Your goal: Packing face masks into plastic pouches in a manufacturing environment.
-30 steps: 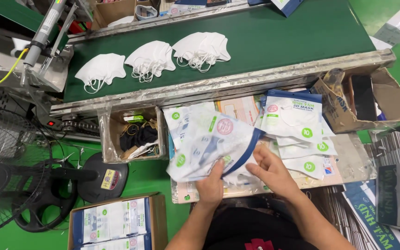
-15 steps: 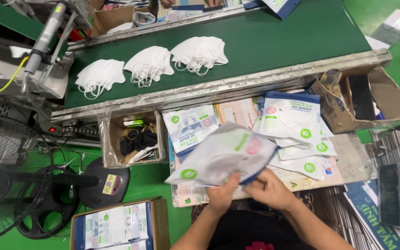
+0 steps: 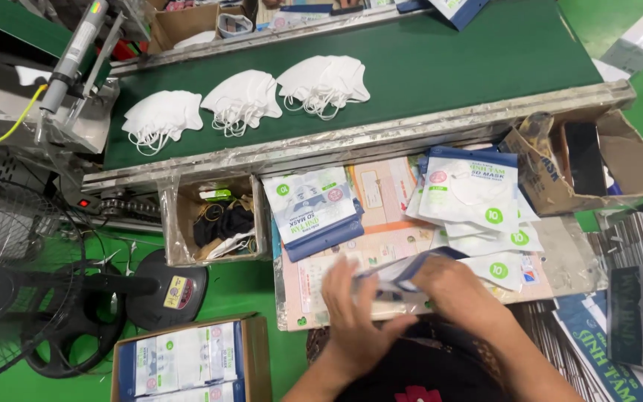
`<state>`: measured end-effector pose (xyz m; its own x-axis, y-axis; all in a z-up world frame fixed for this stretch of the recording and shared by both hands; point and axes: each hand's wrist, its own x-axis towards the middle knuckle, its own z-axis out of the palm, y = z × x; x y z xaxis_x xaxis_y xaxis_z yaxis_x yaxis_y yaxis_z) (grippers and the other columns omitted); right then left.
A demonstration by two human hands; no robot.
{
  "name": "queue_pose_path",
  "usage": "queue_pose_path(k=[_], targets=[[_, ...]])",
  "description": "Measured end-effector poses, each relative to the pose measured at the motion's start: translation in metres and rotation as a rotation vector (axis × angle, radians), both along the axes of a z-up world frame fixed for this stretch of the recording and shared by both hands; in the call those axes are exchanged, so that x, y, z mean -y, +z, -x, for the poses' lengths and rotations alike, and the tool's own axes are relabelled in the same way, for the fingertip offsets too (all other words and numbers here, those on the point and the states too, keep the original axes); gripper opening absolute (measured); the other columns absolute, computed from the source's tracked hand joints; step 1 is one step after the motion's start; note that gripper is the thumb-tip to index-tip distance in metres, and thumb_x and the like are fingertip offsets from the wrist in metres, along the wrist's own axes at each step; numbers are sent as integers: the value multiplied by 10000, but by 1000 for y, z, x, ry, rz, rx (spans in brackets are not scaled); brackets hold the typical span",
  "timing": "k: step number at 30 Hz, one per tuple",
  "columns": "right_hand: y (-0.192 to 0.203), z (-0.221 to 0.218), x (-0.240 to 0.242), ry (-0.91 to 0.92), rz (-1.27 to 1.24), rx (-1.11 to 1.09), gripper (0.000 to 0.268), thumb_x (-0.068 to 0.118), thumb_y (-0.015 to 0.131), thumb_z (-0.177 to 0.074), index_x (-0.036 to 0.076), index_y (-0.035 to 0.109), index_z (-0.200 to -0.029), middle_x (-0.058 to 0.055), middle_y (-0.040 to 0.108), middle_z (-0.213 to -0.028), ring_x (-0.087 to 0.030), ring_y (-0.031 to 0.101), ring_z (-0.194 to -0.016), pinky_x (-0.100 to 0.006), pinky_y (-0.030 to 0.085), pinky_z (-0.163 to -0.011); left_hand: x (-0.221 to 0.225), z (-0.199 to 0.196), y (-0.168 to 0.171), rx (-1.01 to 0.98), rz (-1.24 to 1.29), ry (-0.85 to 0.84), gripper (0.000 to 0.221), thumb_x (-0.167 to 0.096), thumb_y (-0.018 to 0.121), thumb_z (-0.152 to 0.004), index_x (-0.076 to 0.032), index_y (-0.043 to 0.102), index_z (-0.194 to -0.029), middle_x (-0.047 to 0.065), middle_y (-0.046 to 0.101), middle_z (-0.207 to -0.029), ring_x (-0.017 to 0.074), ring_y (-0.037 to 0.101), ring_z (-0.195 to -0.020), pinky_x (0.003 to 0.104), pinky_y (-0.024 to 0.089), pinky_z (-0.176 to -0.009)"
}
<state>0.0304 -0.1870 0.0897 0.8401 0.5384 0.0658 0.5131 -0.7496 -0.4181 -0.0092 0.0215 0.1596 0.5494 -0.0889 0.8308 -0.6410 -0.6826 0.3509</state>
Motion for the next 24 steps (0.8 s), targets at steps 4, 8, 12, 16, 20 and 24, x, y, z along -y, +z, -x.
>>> queue_pose_path(k=[4,8,12,16,20,24], targets=[[-2,7,-9,92,-63,-16,218,29,665,-670,59,753,-868,-172,719,-822,-386,675,-830,-479,540,-738,-26,-11,-12,-231,-8,-348,334,-144,790,-803,-16,680,-1091,134,724,-1069,380,668,-1105,488,476,-993],[-8,14,7,96,-375,-294,170,42,676,-791,8,757,-937,-178,747,-911,-359,698,-882,-432,548,-782,-31,-1,-25,-312,78,-448,189,-21,747,-802,-3,689,-981,129,734,-958,309,718,-890,409,556,-810],[-16,43,11,-290,-1261,-267,423,-27,617,-788,-32,605,-1210,-91,628,-1189,-220,599,-1132,-343,467,-1023,-42,18,-50,-242,193,-188,162,8,721,-878,1,685,-1036,125,722,-1002,301,721,-881,390,585,-799],[1,51,15,-385,-1108,-44,562,2,713,-733,-44,500,-1251,-89,550,-1210,-205,557,-1155,-318,440,-1050,-40,38,-43,-557,331,-157,129,26,722,-829,19,711,-957,108,731,-911,203,685,-725,299,532,-646],[-18,70,25,-254,-998,-286,114,-46,645,-894,0,651,-998,-80,643,-1014,-175,598,-878,-293,467,-789,-26,43,-40,-644,517,-391,68,53,693,-881,29,670,-941,118,719,-929,141,621,-736,249,480,-674],[-15,81,26,-293,-920,-143,72,-39,593,-949,25,575,-924,-49,583,-909,-151,552,-796,-282,461,-731,-14,51,-48,-807,456,-475,66,71,698,-898,44,659,-945,142,696,-962,162,645,-825,273,512,-758]])
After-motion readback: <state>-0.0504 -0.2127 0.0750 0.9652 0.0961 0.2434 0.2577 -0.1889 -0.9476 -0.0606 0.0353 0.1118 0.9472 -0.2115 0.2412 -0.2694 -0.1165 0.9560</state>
